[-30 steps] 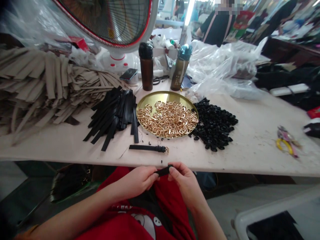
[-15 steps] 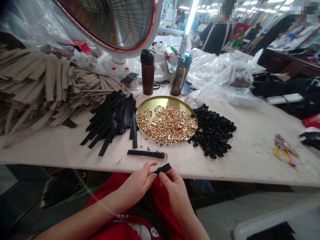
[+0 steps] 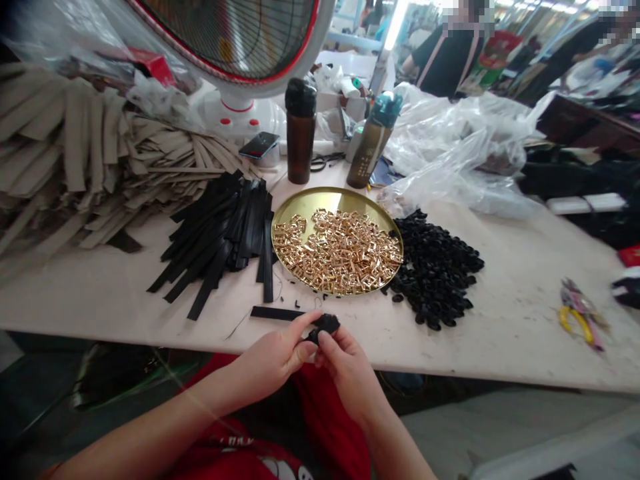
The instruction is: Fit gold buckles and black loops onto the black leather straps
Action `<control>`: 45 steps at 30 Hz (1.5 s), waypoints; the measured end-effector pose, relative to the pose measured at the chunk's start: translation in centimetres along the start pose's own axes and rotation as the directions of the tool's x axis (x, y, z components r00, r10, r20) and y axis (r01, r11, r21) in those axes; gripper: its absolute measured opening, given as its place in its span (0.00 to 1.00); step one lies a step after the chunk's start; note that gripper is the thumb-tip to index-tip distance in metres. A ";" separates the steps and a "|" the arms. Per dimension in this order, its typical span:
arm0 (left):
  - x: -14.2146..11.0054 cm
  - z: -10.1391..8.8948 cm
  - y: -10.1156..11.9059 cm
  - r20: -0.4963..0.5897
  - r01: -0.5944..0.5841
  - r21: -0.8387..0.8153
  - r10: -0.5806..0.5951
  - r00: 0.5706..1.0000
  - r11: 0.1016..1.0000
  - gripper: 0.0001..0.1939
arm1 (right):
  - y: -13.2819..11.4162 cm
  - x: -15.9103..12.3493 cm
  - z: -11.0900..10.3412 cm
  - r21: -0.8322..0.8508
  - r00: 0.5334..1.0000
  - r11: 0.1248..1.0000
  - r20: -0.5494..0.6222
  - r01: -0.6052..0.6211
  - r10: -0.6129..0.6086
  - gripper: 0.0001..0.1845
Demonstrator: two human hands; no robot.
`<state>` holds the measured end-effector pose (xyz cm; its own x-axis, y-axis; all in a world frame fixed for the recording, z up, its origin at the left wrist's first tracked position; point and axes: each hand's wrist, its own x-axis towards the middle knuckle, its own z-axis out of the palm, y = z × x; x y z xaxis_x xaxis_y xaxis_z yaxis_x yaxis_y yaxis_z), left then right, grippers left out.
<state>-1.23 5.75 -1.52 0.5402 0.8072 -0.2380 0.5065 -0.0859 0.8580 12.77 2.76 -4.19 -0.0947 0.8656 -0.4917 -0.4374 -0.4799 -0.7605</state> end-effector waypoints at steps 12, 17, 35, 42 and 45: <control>-0.4 -2.2 0.0 -0.156 -0.009 -0.199 -0.023 0.987 0.980 0.15 | -6.7 6.2 -1.6 -0.967 0.783 -0.255 0.176 0.023 -0.597 0.10; -2.1 -1.8 -0.5 -0.202 -0.013 -0.210 -0.030 0.979 0.978 0.15 | -7.1 7.7 -1.4 -0.884 0.789 -0.459 0.220 -0.088 -0.574 0.12; -2.8 -1.2 1.8 -0.270 -0.063 -0.118 0.029 0.962 0.991 0.13 | -2.6 -3.8 1.7 -0.480 0.959 0.848 0.264 0.223 -0.103 0.11; -2.8 -0.5 1.2 -0.200 -0.031 -0.130 0.005 0.980 0.991 0.14 | -1.5 -4.2 0.2 -0.463 0.957 0.842 0.206 0.277 -0.202 0.09; -2.8 0.0 1.3 -0.120 -0.065 -0.219 0.039 0.992 0.974 0.14 | -1.2 -3.8 -0.1 -0.402 0.949 0.859 0.140 0.317 -0.284 0.12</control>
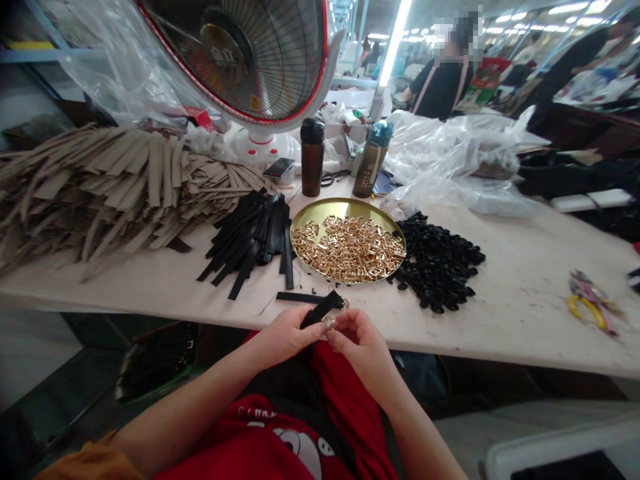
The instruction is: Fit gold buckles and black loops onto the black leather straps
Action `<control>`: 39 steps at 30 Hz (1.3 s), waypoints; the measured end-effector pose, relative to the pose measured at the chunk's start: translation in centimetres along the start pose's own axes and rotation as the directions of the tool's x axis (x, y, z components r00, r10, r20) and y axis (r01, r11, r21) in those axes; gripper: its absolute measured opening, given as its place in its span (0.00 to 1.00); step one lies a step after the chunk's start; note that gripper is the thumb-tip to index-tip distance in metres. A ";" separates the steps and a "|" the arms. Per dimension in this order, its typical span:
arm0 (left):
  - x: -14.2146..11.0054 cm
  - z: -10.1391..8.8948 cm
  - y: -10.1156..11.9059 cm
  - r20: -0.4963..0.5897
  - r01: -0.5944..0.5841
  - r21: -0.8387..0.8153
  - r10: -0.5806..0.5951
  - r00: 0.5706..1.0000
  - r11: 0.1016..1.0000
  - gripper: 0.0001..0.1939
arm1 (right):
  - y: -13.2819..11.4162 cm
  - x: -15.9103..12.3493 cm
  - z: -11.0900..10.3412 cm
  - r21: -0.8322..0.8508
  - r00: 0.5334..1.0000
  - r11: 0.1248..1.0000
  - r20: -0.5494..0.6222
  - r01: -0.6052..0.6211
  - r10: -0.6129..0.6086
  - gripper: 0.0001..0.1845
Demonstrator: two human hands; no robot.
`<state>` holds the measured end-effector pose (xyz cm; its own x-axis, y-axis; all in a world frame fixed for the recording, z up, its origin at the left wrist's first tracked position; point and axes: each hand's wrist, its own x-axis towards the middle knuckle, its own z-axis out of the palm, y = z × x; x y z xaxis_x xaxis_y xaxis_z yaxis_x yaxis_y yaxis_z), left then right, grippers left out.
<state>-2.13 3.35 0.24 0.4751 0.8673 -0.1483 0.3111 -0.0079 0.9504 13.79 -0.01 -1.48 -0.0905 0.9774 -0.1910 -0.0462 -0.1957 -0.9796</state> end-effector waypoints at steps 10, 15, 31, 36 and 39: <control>-0.2 -0.2 0.1 0.163 0.121 -0.074 -0.107 0.981 0.990 0.10 | 0.0 -1.3 -1.3 0.064 0.962 0.984 0.229 -0.168 0.149 0.25; 0.0 0.0 -0.3 0.240 0.106 -0.058 -0.089 0.967 0.993 0.08 | 0.6 -0.9 -1.1 0.024 0.966 0.982 0.187 -0.186 0.178 0.23; -0.6 0.6 -1.4 0.157 0.142 -0.078 -0.129 0.979 0.987 0.14 | 2.0 0.6 -0.2 0.661 0.922 0.737 -0.183 -0.141 0.341 0.14; -1.5 1.1 -1.4 0.057 -0.022 0.307 0.005 0.998 0.951 0.13 | 2.2 -0.2 0.5 0.708 0.910 0.673 -0.107 -0.213 0.401 0.13; -1.5 1.5 -1.4 0.071 -0.041 0.390 0.014 0.997 0.920 0.13 | 2.5 -0.9 1.4 0.668 0.923 0.710 -0.091 -0.222 0.375 0.11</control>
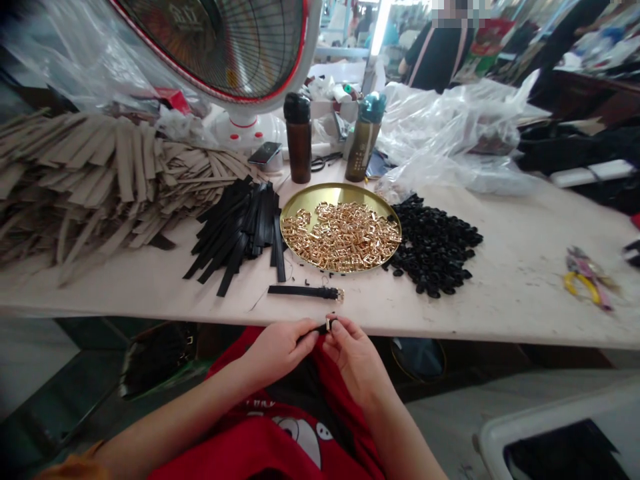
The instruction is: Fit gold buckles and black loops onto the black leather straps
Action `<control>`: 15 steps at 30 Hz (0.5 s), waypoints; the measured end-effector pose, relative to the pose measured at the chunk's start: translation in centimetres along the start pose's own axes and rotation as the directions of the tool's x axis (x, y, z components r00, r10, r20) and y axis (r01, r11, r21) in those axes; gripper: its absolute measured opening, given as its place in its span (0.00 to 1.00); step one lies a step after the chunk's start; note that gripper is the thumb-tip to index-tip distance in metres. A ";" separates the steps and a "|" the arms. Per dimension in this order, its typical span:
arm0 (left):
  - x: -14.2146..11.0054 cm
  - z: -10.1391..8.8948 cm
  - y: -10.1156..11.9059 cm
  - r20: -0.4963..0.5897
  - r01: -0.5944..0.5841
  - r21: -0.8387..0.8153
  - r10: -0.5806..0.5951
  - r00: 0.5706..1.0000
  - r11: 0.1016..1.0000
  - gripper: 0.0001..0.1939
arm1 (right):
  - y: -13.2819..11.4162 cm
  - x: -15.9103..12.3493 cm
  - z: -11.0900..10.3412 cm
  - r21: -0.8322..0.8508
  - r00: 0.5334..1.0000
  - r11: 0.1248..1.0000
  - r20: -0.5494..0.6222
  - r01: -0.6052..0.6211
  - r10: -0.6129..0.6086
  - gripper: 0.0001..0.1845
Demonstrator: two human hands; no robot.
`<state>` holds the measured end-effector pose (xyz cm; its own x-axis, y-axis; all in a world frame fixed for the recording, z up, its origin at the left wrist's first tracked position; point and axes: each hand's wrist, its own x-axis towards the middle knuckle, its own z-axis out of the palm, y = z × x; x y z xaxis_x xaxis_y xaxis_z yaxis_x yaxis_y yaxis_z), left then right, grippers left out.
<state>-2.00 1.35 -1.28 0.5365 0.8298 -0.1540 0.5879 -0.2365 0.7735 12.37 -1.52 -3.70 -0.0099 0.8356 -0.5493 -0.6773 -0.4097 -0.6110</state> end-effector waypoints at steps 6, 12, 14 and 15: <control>0.0 1.0 0.6 0.043 0.066 -0.282 -0.056 0.998 0.957 0.09 | 1.7 -1.1 0.2 -0.177 0.972 0.960 -0.049 0.217 -0.228 0.10; -1.0 0.9 0.8 0.053 0.089 -0.255 -0.078 0.995 0.963 0.09 | 2.4 -1.1 0.0 -0.047 0.977 0.979 -0.066 0.198 -0.201 0.08; -1.3 0.9 0.8 0.027 0.108 -0.226 -0.105 0.994 0.968 0.09 | 2.5 -1.2 0.1 -0.064 0.974 0.976 -0.077 0.206 -0.211 0.09; -1.3 1.0 0.8 0.018 0.111 -0.227 -0.110 0.994 0.968 0.09 | 2.6 -1.3 0.1 -0.080 0.971 0.973 -0.080 0.218 -0.224 0.09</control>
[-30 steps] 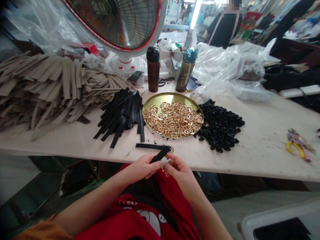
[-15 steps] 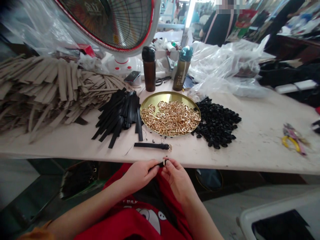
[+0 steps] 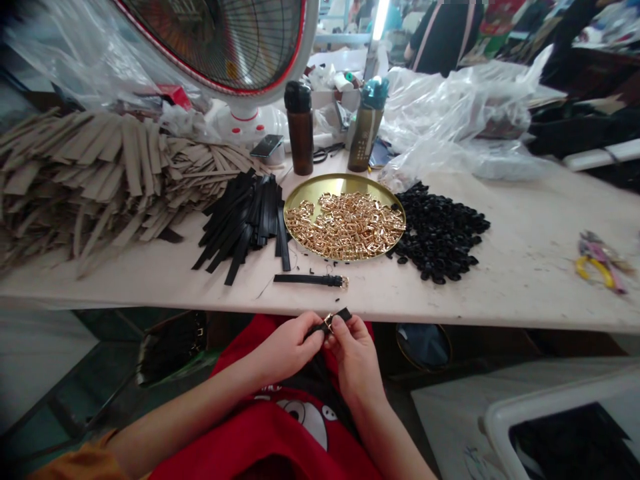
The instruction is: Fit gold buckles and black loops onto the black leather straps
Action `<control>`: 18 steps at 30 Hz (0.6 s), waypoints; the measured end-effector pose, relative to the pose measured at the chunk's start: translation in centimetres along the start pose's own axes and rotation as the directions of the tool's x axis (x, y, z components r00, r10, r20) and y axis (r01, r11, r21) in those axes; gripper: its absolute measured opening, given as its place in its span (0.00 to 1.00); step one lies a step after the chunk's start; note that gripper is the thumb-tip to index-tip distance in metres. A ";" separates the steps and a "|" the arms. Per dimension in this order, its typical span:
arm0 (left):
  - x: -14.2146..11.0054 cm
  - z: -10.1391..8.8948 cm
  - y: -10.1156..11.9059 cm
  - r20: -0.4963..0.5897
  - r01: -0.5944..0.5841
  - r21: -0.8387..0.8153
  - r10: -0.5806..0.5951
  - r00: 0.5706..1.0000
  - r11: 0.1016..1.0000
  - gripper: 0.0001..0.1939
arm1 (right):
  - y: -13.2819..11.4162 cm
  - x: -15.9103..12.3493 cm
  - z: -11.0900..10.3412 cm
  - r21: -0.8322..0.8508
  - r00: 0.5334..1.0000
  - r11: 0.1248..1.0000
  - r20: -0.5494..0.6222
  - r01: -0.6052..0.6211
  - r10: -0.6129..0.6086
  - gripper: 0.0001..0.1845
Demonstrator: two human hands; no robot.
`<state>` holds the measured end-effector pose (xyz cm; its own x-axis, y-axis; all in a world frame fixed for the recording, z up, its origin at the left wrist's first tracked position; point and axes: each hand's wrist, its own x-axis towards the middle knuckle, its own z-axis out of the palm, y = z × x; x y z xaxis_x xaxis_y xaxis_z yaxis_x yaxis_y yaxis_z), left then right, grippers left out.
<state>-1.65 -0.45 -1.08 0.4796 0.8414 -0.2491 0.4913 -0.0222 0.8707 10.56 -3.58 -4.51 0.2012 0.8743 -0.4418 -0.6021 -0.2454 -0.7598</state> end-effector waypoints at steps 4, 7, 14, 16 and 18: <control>0.2 0.5 -0.1 -0.015 -0.013 -0.087 0.012 1.000 0.996 0.11 | 0.1 -0.6 0.0 -0.119 0.998 0.991 0.023 0.062 -0.059 0.10; 0.5 1.0 -0.7 0.020 0.004 -0.211 0.001 1.000 0.977 0.14 | 0.3 -1.0 -0.4 -0.210 0.997 0.976 0.055 0.063 -0.052 0.11; 0.9 0.6 -1.4 0.219 0.122 -0.308 -0.054 0.974 0.943 0.12 | 0.0 -0.6 -0.6 -0.299 0.997 0.951 0.000 0.074 -0.077 0.10; 1.0 0.5 -1.2 0.221 0.138 -0.319 -0.068 0.973 0.938 0.12 | -0.3 -0.2 -0.4 -0.191 1.000 0.981 -0.004 0.017 -0.018 0.09; 1.2 0.7 -1.1 0.223 0.157 -0.357 -0.079 0.972 0.921 0.11 | -0.4 0.2 -0.3 -0.077 0.998 0.996 0.023 -0.056 0.058 0.09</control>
<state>-1.12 0.20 -2.65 0.5893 0.6986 -0.4058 0.2683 0.3046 0.9139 11.10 -3.47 -4.40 0.1484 0.8681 -0.4737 -0.5514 -0.3250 -0.7683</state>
